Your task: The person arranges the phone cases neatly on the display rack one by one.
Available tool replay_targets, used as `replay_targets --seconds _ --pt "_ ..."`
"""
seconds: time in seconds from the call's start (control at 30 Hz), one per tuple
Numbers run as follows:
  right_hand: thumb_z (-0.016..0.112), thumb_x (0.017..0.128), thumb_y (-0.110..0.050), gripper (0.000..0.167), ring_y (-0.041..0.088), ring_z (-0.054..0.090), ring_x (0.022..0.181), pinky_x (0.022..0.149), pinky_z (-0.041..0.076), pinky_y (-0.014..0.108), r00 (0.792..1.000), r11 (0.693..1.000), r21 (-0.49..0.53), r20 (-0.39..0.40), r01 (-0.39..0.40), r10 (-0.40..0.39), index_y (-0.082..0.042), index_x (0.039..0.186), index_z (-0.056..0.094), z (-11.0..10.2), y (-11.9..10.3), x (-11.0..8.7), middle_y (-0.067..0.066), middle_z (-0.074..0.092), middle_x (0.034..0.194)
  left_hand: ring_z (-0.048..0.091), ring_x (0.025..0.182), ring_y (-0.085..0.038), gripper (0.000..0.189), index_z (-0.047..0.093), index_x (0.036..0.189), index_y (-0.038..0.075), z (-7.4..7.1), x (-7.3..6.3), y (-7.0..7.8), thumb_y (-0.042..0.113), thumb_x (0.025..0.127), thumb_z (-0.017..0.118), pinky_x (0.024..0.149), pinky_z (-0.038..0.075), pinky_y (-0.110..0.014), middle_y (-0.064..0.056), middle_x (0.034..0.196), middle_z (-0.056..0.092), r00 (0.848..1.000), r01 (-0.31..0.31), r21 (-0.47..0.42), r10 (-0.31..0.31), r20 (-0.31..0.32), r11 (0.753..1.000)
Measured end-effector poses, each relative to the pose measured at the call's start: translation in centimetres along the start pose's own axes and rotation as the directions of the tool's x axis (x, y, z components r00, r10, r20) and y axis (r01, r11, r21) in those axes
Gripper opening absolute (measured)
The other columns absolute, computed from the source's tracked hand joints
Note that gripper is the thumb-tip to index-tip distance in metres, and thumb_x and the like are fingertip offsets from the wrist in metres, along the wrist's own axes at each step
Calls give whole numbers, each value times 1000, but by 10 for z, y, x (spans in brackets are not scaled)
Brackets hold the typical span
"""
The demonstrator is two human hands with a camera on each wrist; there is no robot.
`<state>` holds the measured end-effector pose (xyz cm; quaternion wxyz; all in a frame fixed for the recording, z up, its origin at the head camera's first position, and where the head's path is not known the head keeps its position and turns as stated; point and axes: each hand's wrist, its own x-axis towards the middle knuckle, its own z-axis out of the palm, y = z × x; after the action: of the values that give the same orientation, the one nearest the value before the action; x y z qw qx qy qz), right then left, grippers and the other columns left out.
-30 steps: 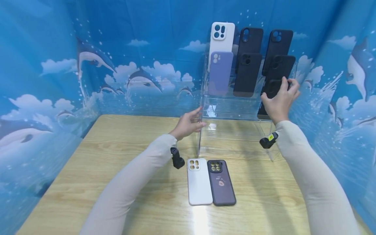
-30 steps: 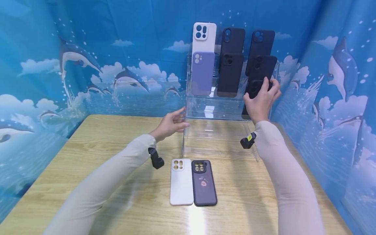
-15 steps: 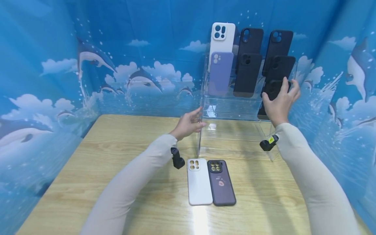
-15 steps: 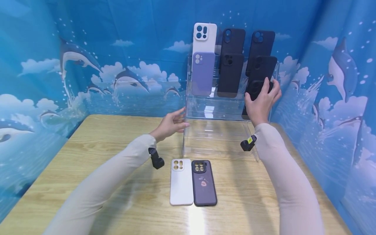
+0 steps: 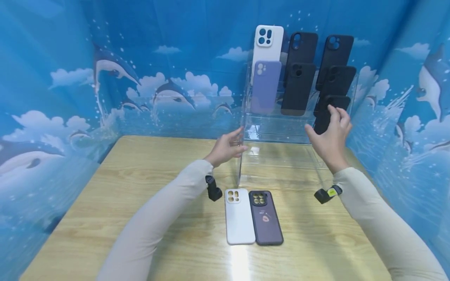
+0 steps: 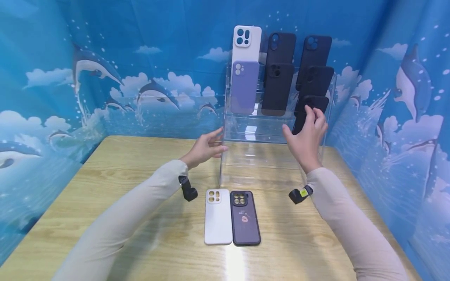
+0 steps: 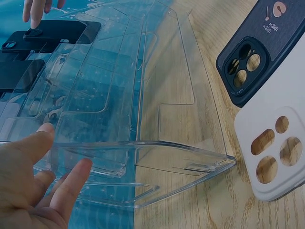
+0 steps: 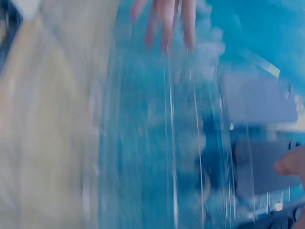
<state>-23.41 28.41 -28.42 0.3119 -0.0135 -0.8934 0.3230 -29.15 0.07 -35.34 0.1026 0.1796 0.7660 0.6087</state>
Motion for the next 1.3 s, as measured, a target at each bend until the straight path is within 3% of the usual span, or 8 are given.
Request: replay_targets --seconds 0.2,0.43,0.67,0.93,1.0,1.3 --pt "67 89 -31 79 43 19 137 106 26 66 978 999 28 206 -43 37 -6 151 25 3 -10 -42 24 17 152 51 127 -28 76 30 150 29 1 0 1 9 88 69 76 60 -25 -8 150 39 1000 -2 12 2 -3 1000" --pt "73 84 -24 80 47 22 136 107 25 71 935 994 89 353 -65 30 -3 148 30 17 -11 -96 25 21 151 52 126 -28 76 31 150 30 2 0 1 10 87 70 75 60 -25 -7 150 40 1000 -6 21 6 -10 1000" --pt "74 83 -25 78 46 27 134 105 29 70 878 993 64 475 -101 59 -5 146 33 35 -7 -148 25 25 149 52 126 -28 76 30 150 30 3 -2 2 11 87 70 76 60 -24 -8 150 40 1000 -3 14 3 -4 1000" --pt "75 82 -28 78 46 31 133 106 33 66 808 987 54 582 -154 94 -3 145 36 64 3 -180 25 29 148 51 127 -27 76 30 150 32 1 -1 1 12 88 70 77 60 -25 -7 150 39 1000 -1 10 1 -7 1000" --pt "76 81 -30 80 45 32 132 106 33 65 804 989 53 589 -137 80 -2 145 36 70 5 -184 25 30 147 51 127 -27 76 30 150 31 0 -1 1 12 88 69 78 60 -26 -7 150 39 1000 -1 5 1 -7 1000" --pt "79 75 -37 89 47 33 129 103 36 66 823 998 10 566 -64 47 3 143 37 88 7 -189 28 31 145 51 126 -28 76 30 150 30 2 0 -1 11 87 70 76 60 -25 -9 151 38 1000 6 10 -6 -17 1000"
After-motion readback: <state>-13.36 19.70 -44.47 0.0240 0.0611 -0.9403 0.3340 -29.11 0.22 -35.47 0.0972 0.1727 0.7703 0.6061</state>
